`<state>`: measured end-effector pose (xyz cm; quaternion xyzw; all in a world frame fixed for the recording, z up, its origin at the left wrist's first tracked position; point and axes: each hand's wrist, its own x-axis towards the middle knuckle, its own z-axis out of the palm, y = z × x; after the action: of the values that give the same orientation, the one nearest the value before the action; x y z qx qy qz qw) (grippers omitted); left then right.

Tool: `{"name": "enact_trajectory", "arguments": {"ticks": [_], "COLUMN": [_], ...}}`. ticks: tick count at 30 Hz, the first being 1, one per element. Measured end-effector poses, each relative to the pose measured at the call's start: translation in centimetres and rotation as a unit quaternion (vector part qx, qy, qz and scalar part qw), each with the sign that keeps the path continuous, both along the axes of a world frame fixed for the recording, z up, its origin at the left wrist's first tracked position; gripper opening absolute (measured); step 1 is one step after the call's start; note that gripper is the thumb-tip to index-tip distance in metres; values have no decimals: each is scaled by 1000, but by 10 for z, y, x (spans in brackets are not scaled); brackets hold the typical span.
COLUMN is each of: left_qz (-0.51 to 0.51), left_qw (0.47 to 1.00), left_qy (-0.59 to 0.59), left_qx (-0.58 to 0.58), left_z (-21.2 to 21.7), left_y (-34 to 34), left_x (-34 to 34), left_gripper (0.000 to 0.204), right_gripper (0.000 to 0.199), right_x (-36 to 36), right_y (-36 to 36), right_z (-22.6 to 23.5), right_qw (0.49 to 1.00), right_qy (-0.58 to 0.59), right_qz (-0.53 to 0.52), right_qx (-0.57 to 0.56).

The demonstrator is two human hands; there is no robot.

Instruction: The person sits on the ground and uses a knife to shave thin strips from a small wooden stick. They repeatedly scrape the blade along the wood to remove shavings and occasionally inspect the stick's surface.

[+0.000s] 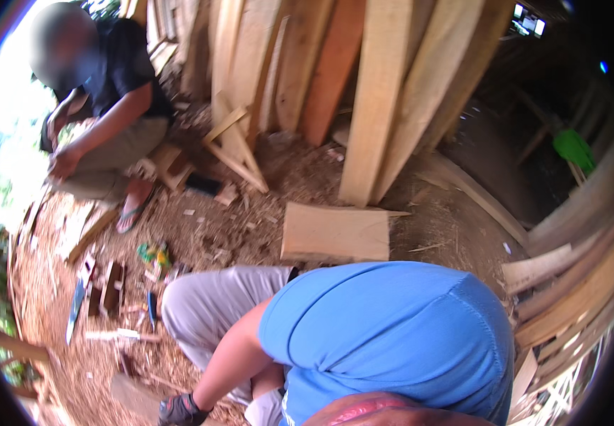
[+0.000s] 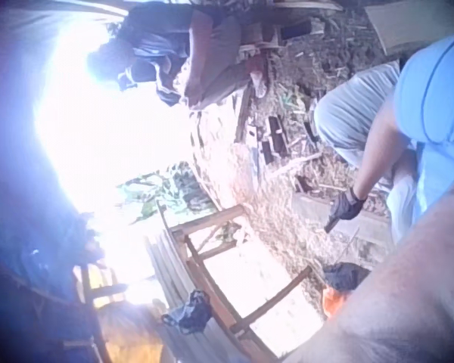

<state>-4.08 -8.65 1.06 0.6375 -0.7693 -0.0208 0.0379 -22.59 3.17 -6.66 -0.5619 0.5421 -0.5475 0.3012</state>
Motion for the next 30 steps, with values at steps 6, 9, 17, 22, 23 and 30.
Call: {"name": "enact_trajectory", "arguments": {"ticks": [6,9,17,22,23,30], "left_qz": [87,-76,40,62,51,-25], "left_qw": [995,970,978,974,974,981], "left_qy": [-52,-23,168,148,143,103], "left_qx": [-4,-230,-115,-157,-167,-162], "left_z": [4,9,30,31,33,25], "left_y": [23,44,41,59,62,55], "left_x": [77,86,69,68,66,44], "left_gripper": [49,32,44,41,40,38], "right_gripper": [64,60,42,51,55,63], "right_x": [-43,-51,-9,50,60,54], "right_y": [-10,-54,-101,-57,-50,-50], "right_z": [-6,43,-37,32,36,-39], "right_qw": [982,978,977,968,979,964], "right_qy": [152,172,156,124,97,138], "right_qz": [65,106,92,203,178,201], "right_qx": [-90,54,111,78,-5,103]}}
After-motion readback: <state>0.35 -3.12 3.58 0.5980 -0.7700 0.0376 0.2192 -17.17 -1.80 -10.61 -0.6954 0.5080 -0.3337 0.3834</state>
